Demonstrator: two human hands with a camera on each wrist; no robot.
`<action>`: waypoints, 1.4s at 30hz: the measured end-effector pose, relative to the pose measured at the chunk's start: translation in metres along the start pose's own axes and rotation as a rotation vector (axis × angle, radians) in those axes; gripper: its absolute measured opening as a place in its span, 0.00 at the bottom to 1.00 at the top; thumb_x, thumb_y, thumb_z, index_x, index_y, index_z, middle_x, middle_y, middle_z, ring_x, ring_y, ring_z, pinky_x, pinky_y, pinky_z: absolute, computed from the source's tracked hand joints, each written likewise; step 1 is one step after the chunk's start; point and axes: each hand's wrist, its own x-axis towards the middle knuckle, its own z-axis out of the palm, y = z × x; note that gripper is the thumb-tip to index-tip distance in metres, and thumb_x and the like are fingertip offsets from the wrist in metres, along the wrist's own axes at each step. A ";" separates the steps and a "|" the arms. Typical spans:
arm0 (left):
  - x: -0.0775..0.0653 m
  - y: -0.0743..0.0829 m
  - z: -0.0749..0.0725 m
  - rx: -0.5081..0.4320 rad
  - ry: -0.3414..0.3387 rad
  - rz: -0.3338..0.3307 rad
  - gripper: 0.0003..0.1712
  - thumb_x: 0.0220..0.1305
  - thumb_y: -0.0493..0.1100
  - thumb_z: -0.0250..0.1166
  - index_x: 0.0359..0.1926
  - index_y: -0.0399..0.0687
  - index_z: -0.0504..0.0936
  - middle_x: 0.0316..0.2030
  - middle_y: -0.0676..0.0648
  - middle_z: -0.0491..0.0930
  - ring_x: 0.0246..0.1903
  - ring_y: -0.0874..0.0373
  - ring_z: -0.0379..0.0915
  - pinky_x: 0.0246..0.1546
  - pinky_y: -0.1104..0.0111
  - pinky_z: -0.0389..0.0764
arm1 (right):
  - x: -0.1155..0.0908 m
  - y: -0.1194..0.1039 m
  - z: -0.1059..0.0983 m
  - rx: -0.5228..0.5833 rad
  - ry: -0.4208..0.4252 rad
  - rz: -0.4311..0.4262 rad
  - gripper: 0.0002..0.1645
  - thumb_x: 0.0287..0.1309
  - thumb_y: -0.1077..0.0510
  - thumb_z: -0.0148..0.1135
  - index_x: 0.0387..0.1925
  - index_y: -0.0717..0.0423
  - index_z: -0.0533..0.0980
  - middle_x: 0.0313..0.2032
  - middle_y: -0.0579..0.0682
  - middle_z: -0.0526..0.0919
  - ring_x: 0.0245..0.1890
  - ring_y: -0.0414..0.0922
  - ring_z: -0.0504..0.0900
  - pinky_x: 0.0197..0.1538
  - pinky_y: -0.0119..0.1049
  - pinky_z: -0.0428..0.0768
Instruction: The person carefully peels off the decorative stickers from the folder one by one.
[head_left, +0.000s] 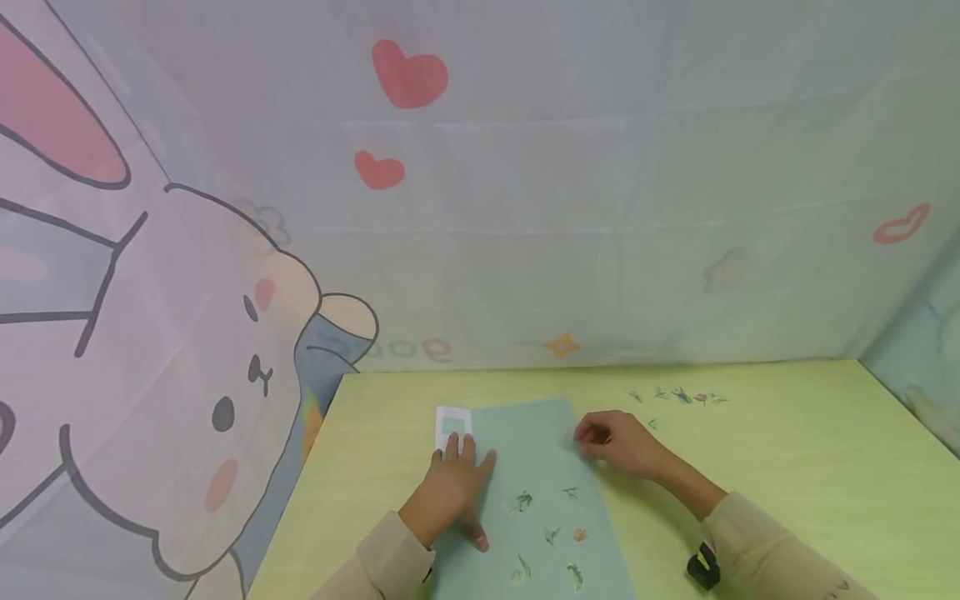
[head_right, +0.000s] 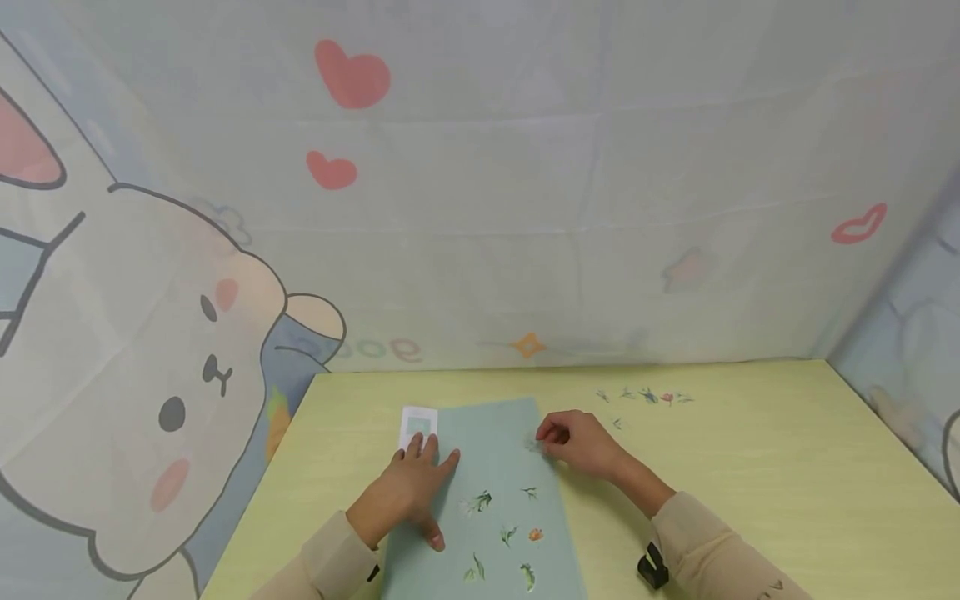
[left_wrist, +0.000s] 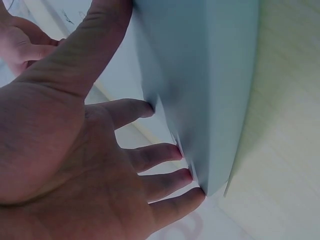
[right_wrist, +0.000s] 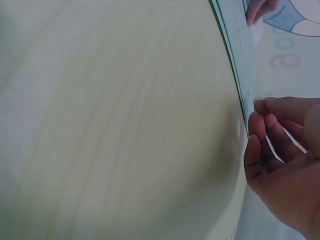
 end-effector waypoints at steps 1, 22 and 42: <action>0.000 0.000 0.000 0.001 0.000 0.001 0.75 0.28 0.65 0.91 0.80 0.49 0.68 0.78 0.32 0.59 0.79 0.32 0.52 0.73 0.42 0.65 | -0.001 0.000 -0.002 -0.009 0.008 -0.002 0.05 0.69 0.65 0.69 0.44 0.58 0.85 0.38 0.49 0.87 0.38 0.40 0.83 0.42 0.34 0.82; 0.000 0.000 -0.002 -0.031 -0.015 -0.003 0.76 0.27 0.64 0.91 0.80 0.49 0.68 0.79 0.32 0.58 0.79 0.32 0.50 0.74 0.41 0.63 | -0.024 0.019 -0.045 0.000 0.302 0.117 0.05 0.70 0.62 0.69 0.46 0.56 0.86 0.39 0.52 0.89 0.39 0.48 0.85 0.38 0.34 0.83; 0.013 -0.026 0.003 -0.226 -0.102 0.066 0.68 0.44 0.65 0.86 0.83 0.56 0.63 0.83 0.34 0.45 0.83 0.34 0.35 0.79 0.42 0.49 | -0.052 0.047 -0.075 -0.123 0.454 0.173 0.07 0.72 0.64 0.66 0.48 0.62 0.84 0.39 0.55 0.89 0.38 0.48 0.86 0.36 0.33 0.80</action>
